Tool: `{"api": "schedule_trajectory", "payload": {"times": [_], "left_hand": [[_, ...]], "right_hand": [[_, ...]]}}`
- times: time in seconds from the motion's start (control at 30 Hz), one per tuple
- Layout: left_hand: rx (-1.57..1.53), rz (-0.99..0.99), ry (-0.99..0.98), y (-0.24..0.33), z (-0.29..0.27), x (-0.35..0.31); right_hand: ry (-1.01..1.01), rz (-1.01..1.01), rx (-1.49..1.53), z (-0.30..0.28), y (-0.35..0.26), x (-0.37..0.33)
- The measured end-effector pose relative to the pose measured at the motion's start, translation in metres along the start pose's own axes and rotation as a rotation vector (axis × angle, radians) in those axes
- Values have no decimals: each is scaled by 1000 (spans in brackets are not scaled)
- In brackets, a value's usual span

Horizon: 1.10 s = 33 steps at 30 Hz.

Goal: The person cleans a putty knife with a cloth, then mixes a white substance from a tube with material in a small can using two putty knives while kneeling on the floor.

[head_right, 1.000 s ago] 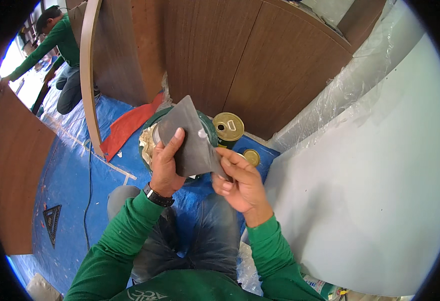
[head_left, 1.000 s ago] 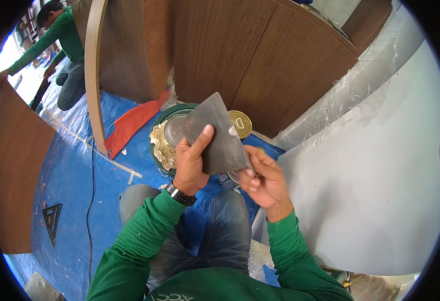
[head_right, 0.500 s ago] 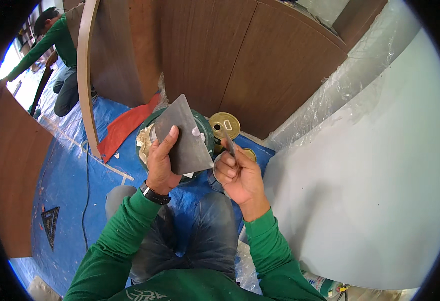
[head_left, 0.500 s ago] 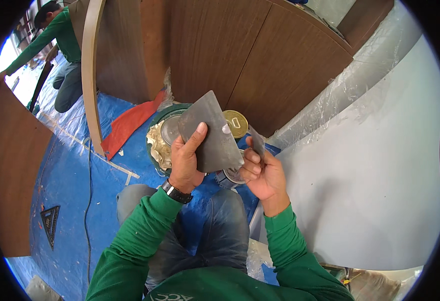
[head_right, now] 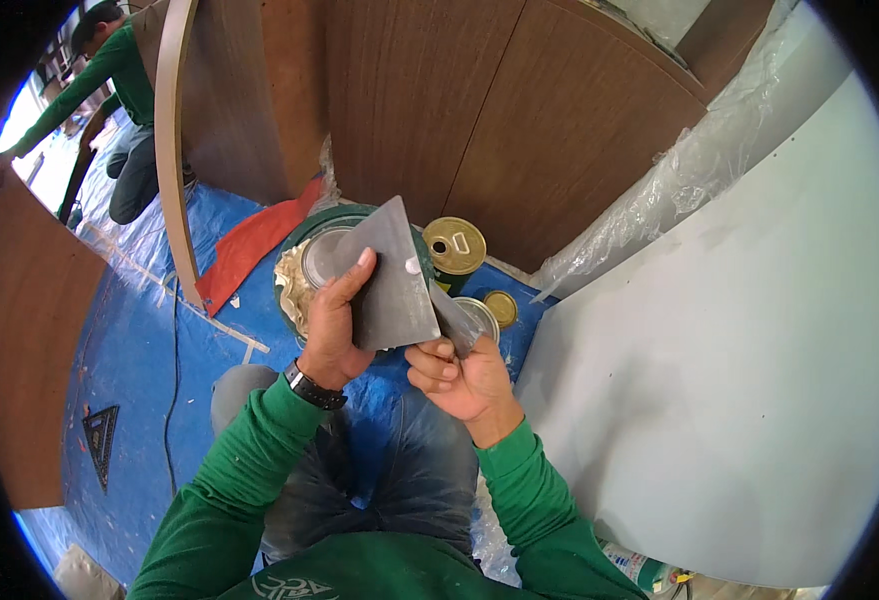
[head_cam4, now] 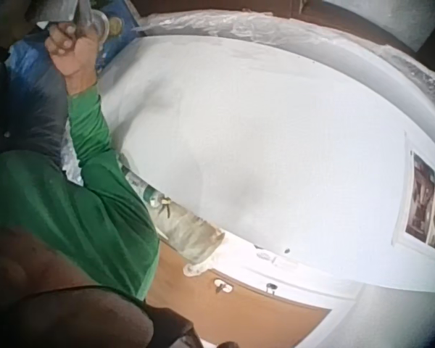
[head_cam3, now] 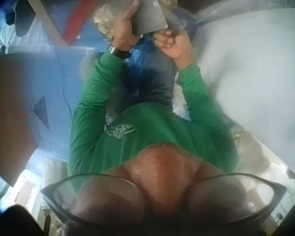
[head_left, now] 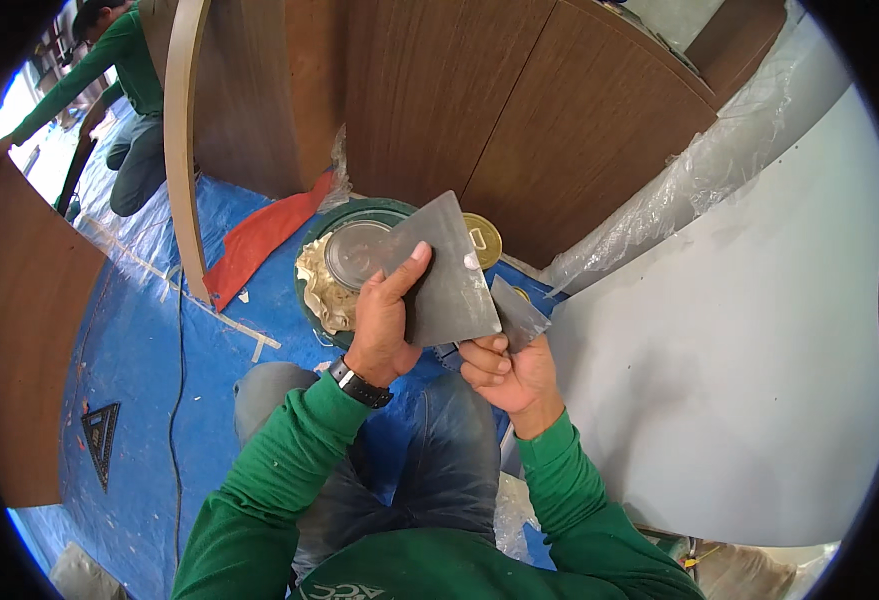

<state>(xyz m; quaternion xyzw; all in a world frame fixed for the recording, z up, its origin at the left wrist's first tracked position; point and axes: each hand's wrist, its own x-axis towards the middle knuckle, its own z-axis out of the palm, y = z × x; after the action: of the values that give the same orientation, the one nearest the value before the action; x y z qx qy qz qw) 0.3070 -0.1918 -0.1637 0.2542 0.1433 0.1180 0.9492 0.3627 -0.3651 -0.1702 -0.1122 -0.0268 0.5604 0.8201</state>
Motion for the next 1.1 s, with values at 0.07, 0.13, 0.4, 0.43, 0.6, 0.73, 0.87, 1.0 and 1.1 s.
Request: {"api": "schedule_trajectory", "payload": {"times": [0.07, 0.13, 0.4, 0.43, 0.6, 0.73, 0.87, 1.0, 1.1], "left_hand": [[7, -83, -30, 1, 0, 1], [0, -213, -119, 4, -4, 2], [30, -96, -87, 3, 0, 4], [32, -43, -62, 3, 1, 5], [46, 147, 5, -4, 8, 3], [150, 195, -64, -6, 5, 0], [83, 161, -38, -1, 11, -2], [0, 23, -25, 11, -5, 6], [-42, 24, -68, 13, -6, 7]], "right_hand": [[-34, 31, 9, -6, -1, 2], [-12, 40, 2, -21, -7, 7], [-22, -47, 5, -20, -15, -2], [-14, -41, 12, -15, -13, -3], [14, -9, -16, -15, -9, -1], [202, -114, -95, -16, -6, 9], [281, -429, -373, -22, -10, 15], [410, -807, -936, -1, -11, 13], [438, -936, -1245, 7, -11, 8]]}}
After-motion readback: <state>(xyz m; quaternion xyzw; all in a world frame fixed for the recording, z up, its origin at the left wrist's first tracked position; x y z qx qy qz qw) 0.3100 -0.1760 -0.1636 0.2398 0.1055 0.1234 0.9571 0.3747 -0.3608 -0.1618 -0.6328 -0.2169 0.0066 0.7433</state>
